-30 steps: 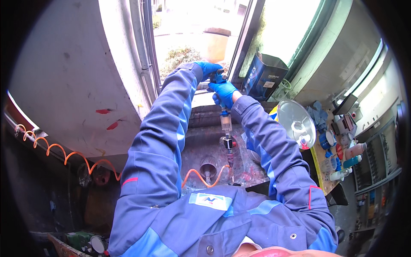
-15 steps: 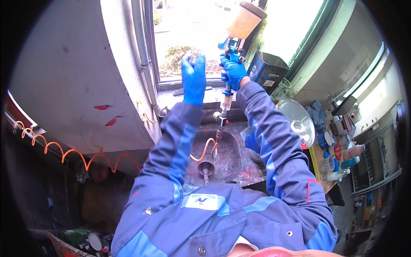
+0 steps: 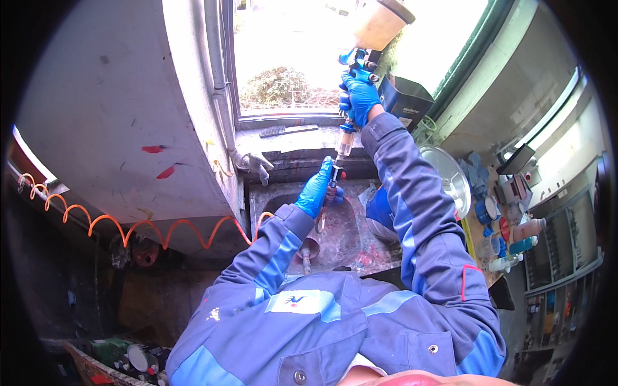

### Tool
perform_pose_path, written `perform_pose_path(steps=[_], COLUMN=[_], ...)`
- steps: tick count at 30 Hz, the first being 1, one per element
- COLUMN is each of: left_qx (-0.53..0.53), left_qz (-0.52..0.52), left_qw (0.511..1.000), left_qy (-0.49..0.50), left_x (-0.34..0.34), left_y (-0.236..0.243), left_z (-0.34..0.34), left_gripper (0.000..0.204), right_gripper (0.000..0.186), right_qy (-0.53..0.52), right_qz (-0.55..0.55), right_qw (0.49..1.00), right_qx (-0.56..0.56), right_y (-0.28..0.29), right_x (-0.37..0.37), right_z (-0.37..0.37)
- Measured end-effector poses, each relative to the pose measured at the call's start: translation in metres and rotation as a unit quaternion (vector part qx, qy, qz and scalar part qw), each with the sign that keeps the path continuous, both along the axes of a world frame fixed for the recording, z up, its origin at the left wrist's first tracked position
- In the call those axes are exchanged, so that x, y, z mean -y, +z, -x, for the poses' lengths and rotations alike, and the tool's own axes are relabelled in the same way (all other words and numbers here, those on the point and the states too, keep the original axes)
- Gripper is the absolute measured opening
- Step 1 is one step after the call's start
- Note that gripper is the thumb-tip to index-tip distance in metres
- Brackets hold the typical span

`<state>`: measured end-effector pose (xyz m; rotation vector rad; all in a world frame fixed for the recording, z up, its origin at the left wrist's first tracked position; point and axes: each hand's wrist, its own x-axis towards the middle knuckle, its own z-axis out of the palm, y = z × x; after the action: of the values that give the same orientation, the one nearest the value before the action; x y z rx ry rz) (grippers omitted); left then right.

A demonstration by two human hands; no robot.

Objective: The person pours paint from a large can into a spray gun cup, attaches the cup to the spray gun, and tests the spray by firing it toward a window. They then clean the spray gun cup with a brush and wipe it with a cloth before refilling it with paint.

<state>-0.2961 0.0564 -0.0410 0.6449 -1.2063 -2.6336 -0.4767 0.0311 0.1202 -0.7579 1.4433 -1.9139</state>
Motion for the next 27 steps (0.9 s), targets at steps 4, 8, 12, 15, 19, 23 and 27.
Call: perform_pose_path(steps=[4, 8, 12, 15, 19, 23, 27], left_qx=[0.03, 0.01, 0.044, 0.081, 0.044, -0.066, -0.093], left_qz=[0.072, 0.125, 0.143, 0.179, 0.217, 0.242, 0.253], left_qw=[0.997, 0.991, 0.988, 0.979, 0.963, 0.934, 0.926], left_qy=[0.02, 0.05, 0.029, 0.06, 0.156, 0.253, 0.263], left_x=[-0.021, -0.039, -0.042, -0.037, -0.03, -0.027, -0.03], left_y=[-0.007, -0.023, -0.037, -0.038, -0.027, -0.011, 0.008], left_z=[-0.011, -0.02, -0.03, -0.036, -0.043, -0.049, -0.056], left_gripper=[0.073, 0.067, 0.062, 0.059, 0.045, 0.032, 0.029], right_gripper=[0.013, 0.017, 0.018, 0.021, 0.028, 0.027, 0.024], right_qy=[0.007, 0.002, -0.024, -0.018, 0.005, -0.004, 0.014], right_qz=[-0.012, -0.023, -0.013, -0.017, 0.004, 0.111, 0.185], right_qw=[0.999, 0.999, 0.999, 0.998, 0.999, 0.99, 0.977], right_qx=[-0.035, -0.025, -0.046, -0.05, -0.053, -0.085, -0.101], right_y=[0.002, 0.002, 0.0, 0.002, 0.018, 0.042, 0.06], right_x=[-0.007, -0.011, -0.014, -0.018, -0.03, -0.046, -0.059], right_z=[0.001, -0.002, -0.007, -0.013, -0.024, -0.035, -0.044])
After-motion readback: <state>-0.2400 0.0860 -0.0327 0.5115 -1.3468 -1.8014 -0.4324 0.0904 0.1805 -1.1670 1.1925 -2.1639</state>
